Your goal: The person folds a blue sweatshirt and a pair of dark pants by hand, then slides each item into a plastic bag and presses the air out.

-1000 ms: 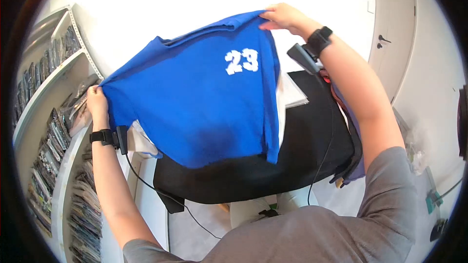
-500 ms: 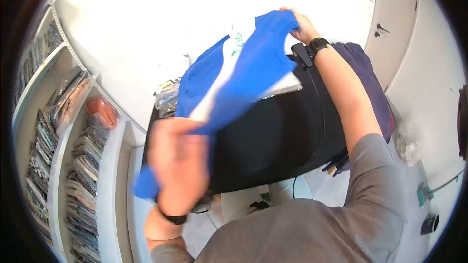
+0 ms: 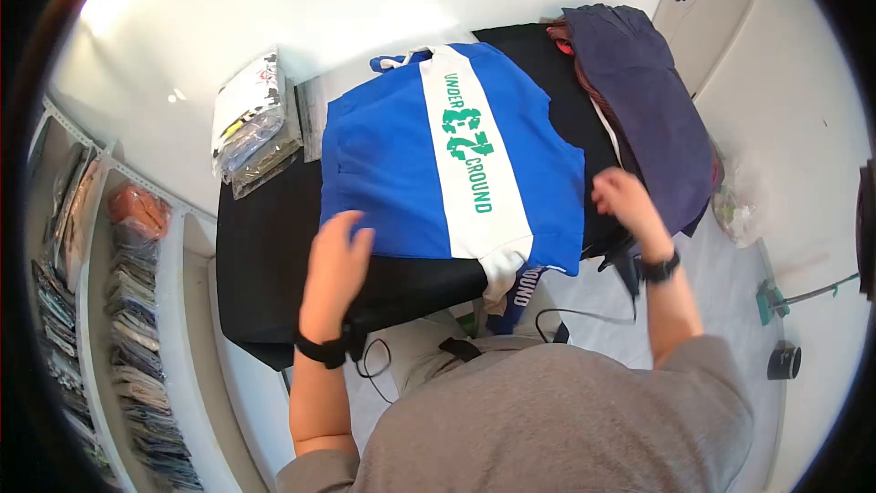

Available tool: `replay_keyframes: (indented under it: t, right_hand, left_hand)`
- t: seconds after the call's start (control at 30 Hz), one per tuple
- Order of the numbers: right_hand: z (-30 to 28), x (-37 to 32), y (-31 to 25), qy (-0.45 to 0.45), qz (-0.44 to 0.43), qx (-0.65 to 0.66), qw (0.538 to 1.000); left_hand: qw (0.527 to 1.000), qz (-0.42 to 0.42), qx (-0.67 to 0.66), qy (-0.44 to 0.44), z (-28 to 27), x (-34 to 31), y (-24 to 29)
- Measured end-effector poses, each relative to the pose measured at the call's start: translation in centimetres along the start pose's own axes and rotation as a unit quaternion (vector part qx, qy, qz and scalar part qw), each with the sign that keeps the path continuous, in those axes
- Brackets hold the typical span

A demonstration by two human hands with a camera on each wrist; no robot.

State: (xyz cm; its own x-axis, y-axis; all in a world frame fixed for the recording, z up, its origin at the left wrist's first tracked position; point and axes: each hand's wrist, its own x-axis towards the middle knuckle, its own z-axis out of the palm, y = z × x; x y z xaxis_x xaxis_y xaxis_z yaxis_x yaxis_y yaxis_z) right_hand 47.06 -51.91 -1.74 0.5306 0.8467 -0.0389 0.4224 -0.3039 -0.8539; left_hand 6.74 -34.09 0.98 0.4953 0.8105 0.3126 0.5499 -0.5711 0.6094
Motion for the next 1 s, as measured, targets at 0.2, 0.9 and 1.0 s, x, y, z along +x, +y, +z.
replay_keyframes:
  t: [0.2,0.9,1.0]
  right_hand:
    - [8.6,-9.2,4.6,0.077,0.089,0.083,0.99]
    - [1.4,-9.3,2.1,-0.075,0.109,0.272,0.953]
    - [3.6,-9.9,9.3,-0.098,0.149,0.315,0.932]
  left_hand:
    - [0.976,-0.204,0.067,0.024,-0.1,1.0,-10.2]
    - [0.949,-0.203,-0.217,0.109,0.0,-10.0,0.3]
    - [0.966,-0.212,-0.144,0.021,2.0,-12.5,-3.3]
